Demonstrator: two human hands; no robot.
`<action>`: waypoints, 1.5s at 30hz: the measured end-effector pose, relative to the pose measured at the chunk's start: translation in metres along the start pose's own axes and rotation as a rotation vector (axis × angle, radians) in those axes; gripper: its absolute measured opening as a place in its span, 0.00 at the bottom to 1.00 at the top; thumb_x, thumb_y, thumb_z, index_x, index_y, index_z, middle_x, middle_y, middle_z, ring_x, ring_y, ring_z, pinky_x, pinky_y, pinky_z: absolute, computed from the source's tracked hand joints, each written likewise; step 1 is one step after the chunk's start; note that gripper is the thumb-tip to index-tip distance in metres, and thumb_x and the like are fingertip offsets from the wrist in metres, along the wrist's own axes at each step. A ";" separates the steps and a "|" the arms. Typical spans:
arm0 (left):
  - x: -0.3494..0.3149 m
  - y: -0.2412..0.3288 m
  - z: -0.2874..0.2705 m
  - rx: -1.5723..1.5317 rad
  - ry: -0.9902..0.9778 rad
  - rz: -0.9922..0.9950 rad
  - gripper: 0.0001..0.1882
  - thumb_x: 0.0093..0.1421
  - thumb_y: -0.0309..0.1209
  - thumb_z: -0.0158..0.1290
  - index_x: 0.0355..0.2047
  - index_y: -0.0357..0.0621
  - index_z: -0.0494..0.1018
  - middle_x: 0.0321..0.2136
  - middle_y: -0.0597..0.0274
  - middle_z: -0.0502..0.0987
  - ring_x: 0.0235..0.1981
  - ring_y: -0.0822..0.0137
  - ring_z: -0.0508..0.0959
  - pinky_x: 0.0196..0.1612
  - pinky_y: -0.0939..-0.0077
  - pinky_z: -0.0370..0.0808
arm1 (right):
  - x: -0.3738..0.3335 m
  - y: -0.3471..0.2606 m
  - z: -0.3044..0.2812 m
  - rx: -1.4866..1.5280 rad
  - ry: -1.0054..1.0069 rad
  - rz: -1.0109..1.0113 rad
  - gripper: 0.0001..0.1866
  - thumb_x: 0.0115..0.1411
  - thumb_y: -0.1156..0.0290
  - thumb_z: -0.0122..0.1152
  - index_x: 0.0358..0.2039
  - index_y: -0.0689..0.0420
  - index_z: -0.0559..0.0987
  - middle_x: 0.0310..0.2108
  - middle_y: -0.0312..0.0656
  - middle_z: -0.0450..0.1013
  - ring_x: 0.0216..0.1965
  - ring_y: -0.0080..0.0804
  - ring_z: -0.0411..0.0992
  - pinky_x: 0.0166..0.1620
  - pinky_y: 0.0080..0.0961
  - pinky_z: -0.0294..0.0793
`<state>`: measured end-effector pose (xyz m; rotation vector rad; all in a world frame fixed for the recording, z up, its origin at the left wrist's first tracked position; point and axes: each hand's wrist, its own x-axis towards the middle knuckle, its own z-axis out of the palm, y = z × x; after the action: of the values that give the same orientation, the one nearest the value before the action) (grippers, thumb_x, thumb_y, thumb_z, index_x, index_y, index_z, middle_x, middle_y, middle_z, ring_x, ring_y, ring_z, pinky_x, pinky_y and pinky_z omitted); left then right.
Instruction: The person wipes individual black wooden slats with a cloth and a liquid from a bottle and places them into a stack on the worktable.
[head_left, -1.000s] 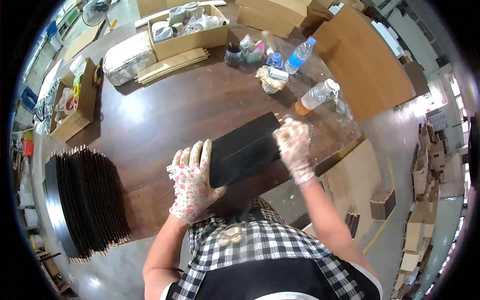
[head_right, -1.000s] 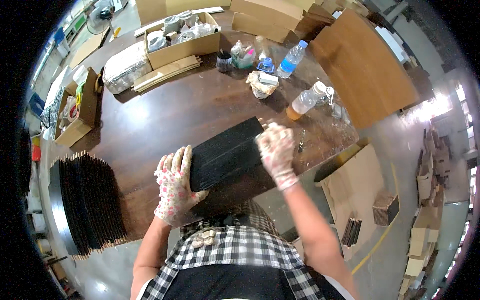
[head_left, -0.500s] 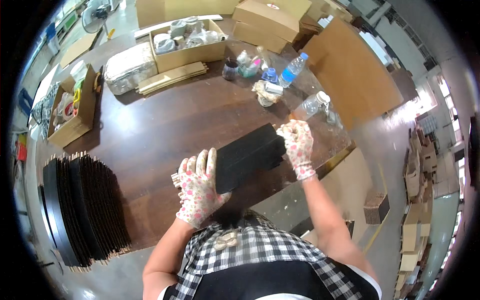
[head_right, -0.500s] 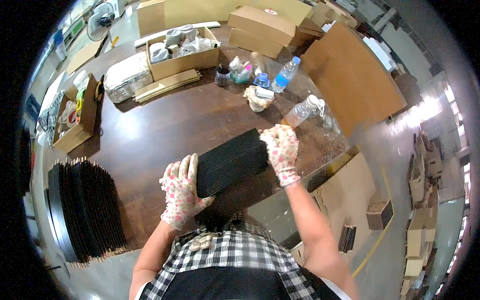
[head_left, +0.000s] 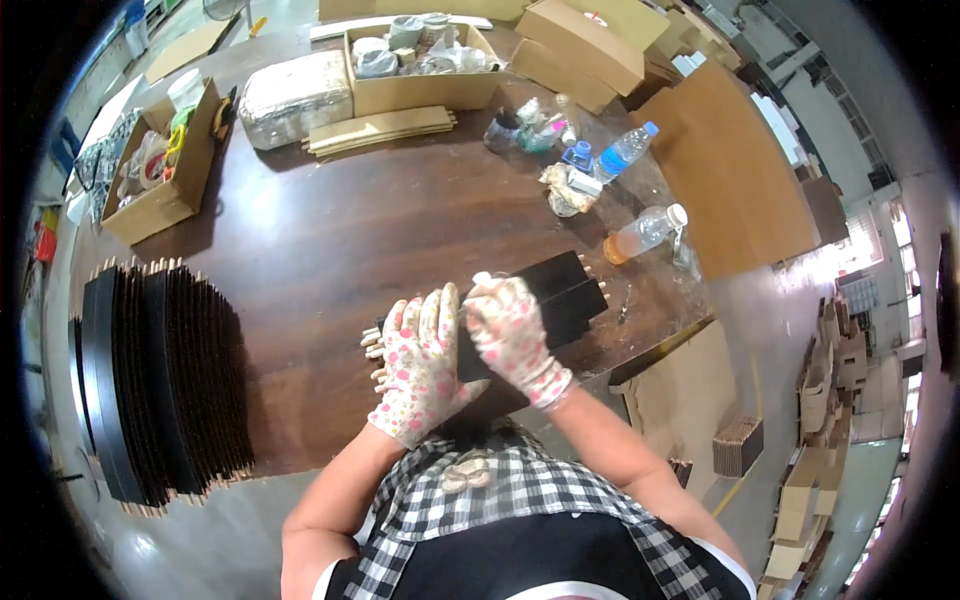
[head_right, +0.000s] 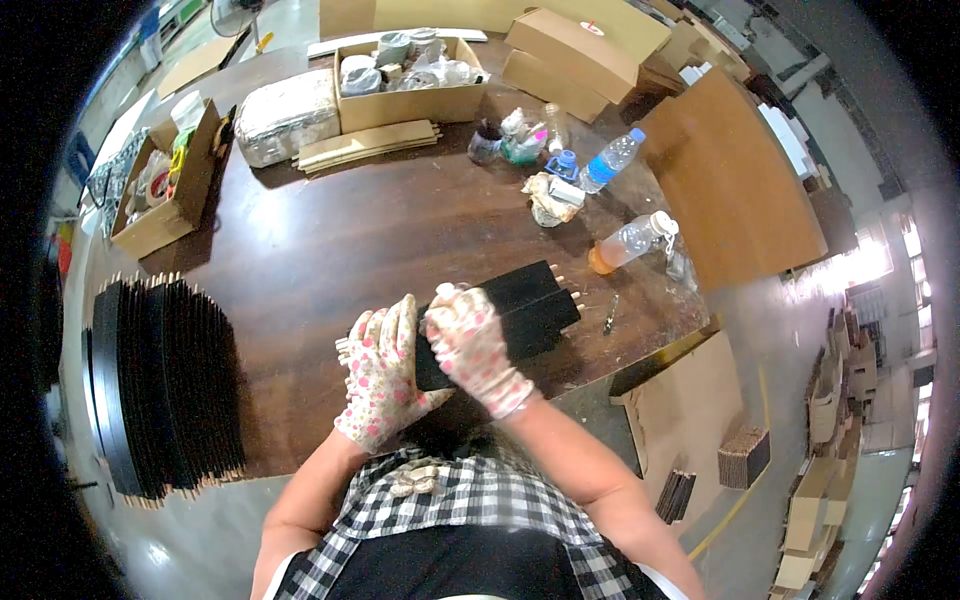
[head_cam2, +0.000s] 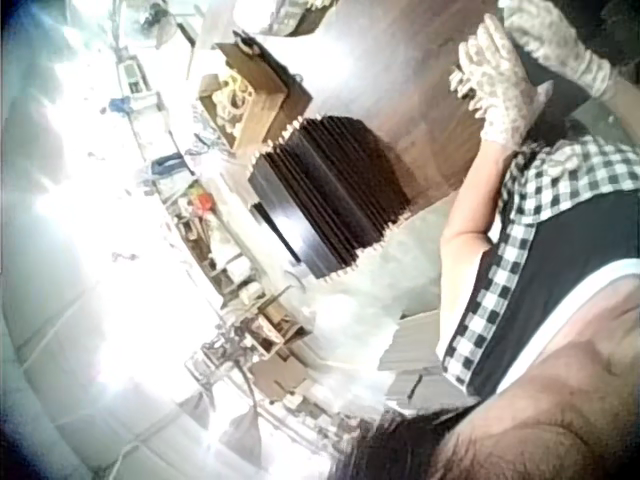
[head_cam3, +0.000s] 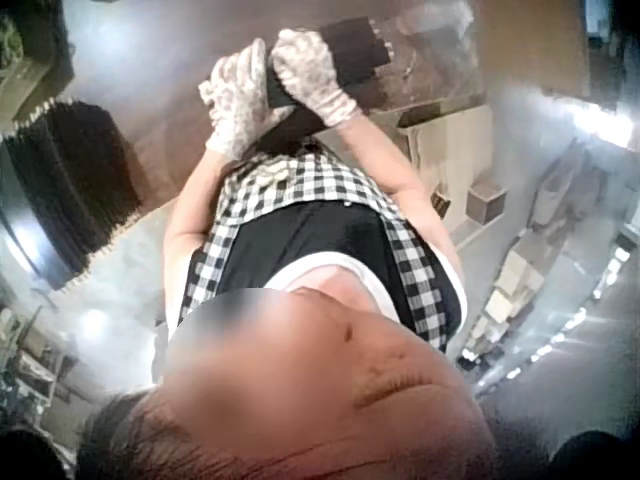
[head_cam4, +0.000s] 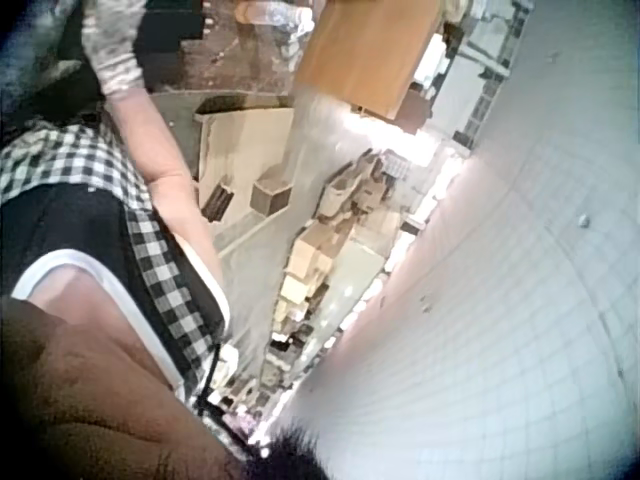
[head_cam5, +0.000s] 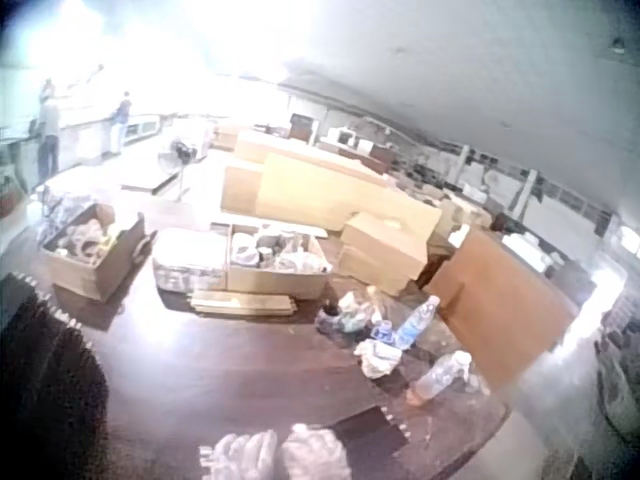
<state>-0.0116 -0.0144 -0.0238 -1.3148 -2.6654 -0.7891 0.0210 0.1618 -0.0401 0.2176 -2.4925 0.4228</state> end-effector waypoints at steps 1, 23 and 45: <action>-0.001 -0.001 0.000 -0.029 -0.006 -0.017 0.63 0.36 0.50 0.72 0.65 0.27 0.54 0.58 0.42 0.65 0.60 0.45 0.64 0.68 0.47 0.53 | 0.001 0.009 -0.004 -0.002 0.026 -0.015 0.04 0.57 0.68 0.62 0.29 0.53 0.79 0.35 0.43 0.75 0.38 0.44 0.72 0.44 0.40 0.71; 0.000 0.000 -0.002 0.000 -0.001 -0.015 0.62 0.37 0.51 0.71 0.65 0.27 0.55 0.57 0.41 0.65 0.61 0.46 0.63 0.67 0.48 0.53 | -0.023 0.065 -0.036 -0.194 0.023 0.171 0.03 0.56 0.68 0.62 0.27 0.51 0.79 0.32 0.41 0.75 0.37 0.41 0.72 0.45 0.41 0.71; 0.002 0.007 0.000 0.030 -0.045 -0.051 0.67 0.34 0.47 0.74 0.68 0.32 0.49 0.58 0.43 0.63 0.62 0.43 0.60 0.66 0.45 0.52 | -0.014 0.064 -0.035 -0.126 0.048 -0.031 0.08 0.54 0.66 0.57 0.20 0.51 0.76 0.26 0.41 0.72 0.30 0.37 0.71 0.36 0.37 0.72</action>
<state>-0.0076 -0.0088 -0.0203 -1.2775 -2.7445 -0.7310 0.0352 0.2347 -0.0372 0.1936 -2.4553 0.2546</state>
